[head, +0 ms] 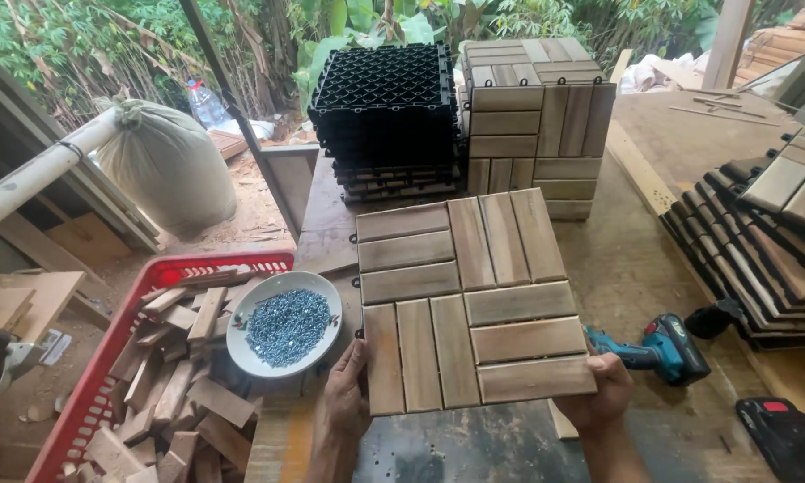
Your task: Assembling wooden floor tiles by drilling screws into a plastic grid base and attaching wooden slats.
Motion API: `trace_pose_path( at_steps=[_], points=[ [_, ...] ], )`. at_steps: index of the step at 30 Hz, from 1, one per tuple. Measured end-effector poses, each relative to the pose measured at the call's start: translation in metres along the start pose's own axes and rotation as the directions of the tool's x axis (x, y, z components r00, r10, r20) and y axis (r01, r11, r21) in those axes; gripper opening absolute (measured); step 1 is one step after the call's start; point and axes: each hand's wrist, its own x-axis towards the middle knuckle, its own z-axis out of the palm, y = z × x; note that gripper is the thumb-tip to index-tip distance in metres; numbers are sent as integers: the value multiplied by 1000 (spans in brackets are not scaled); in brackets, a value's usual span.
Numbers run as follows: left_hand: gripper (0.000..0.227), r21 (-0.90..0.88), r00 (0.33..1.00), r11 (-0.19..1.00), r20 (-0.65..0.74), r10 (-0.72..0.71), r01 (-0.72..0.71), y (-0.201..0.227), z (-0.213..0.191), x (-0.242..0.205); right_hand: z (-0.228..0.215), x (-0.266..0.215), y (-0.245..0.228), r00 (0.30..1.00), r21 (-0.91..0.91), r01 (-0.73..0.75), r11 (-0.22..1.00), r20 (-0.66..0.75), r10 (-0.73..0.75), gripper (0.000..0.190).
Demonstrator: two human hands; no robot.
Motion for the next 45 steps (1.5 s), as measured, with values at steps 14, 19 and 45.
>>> trace_pose_path(
  at_steps=[14,19,45],
  points=[
    [19,-123,975,988,190,114,-92,-16,-31,0,10,-6,15,999,8,5,1000,-45,-5,75],
    [24,-127,966,989,235,106,-78,-12,-27,-6,-21,-17,15,986,-26,20,999,-166,-24,74],
    [60,-95,994,994,98,55,-46,19,8,-42,-24,-23,43,957,-61,5,998,-289,-23,74]
  ],
)
